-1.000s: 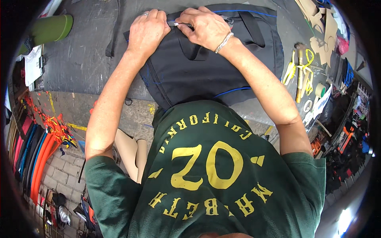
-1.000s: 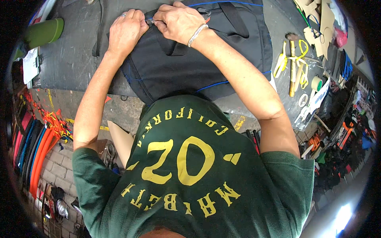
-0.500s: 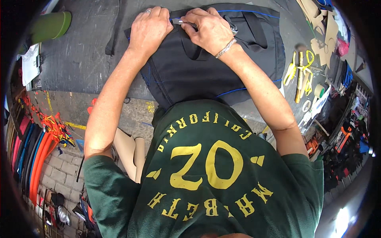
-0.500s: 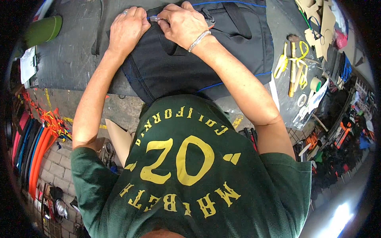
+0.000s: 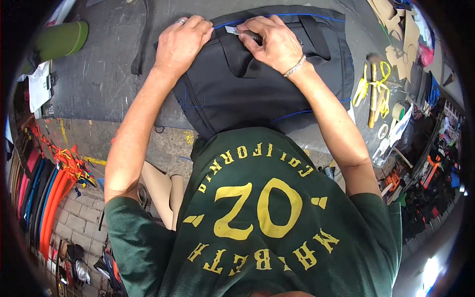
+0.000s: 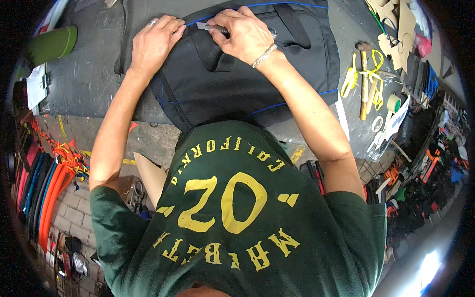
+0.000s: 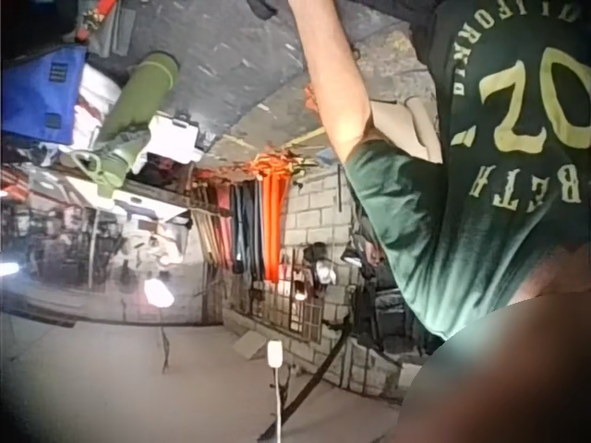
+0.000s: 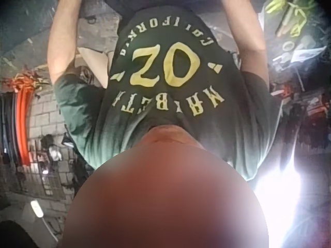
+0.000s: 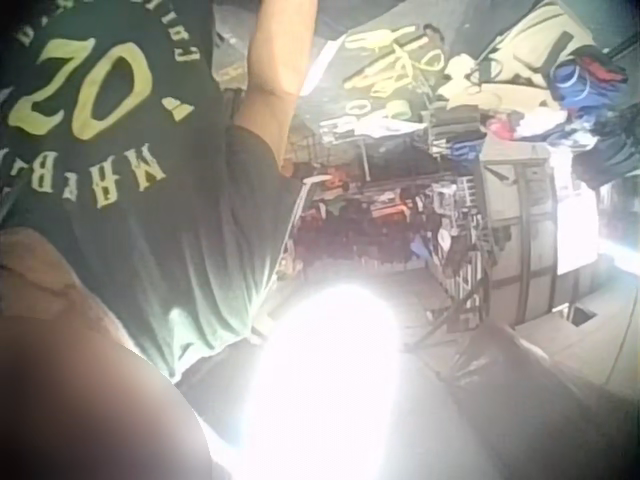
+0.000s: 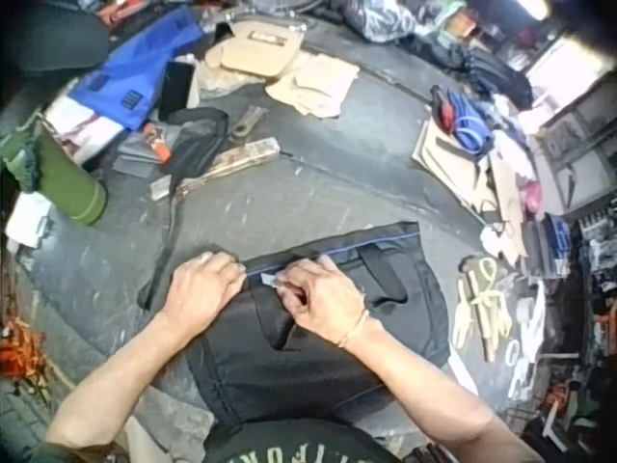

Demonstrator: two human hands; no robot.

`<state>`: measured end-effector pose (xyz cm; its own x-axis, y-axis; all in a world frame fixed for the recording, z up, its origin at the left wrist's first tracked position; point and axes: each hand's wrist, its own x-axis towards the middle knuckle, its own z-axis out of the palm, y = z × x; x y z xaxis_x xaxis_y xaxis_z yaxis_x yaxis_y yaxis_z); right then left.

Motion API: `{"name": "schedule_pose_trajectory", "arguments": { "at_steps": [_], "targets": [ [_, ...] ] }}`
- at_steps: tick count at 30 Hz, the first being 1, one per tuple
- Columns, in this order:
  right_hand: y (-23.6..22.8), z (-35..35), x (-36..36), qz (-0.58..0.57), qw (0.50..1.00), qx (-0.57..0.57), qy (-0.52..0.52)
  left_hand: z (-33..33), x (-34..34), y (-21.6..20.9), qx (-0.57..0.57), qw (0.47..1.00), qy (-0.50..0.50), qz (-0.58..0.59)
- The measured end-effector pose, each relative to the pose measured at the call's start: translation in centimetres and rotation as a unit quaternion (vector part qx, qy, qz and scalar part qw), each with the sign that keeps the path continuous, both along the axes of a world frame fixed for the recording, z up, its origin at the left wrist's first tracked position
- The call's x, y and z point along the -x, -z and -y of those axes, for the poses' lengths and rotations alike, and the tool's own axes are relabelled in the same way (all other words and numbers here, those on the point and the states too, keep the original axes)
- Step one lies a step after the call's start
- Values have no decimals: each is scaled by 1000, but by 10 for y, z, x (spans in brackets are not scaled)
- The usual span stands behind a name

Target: Marking measurement lines on a black bag with a silver marker in a workshop environment.

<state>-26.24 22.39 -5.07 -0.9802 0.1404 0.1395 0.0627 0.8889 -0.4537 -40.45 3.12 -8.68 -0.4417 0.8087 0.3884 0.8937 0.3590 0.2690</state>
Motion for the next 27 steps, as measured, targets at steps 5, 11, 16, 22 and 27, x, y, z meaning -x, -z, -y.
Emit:
{"name": "schedule_pose_trajectory", "arguments": {
  "at_steps": [5, 11, 16, 22, 27],
  "targets": [
    [5, 9, 9, -12, 1000, 4, -14, -1, -3, -5, 71, 996, 45, -42],
    [10, 2, 10, -4, 1000, 12, -19, -6, -1, -5, 97, 994, 39, -40],
    [0, -5, 14, -9, 996, 29, -85, -2, 9, -4, 93, 994, 55, -4],
    [-12, -3, 17, 52, 994, 56, -77, -5, 9, -1, 110, 990, 82, -29],
    [-11, -1, 19, 25, 996, 28, -84, -8, 8, 2, 127, 991, 34, -2]
  ]
}}
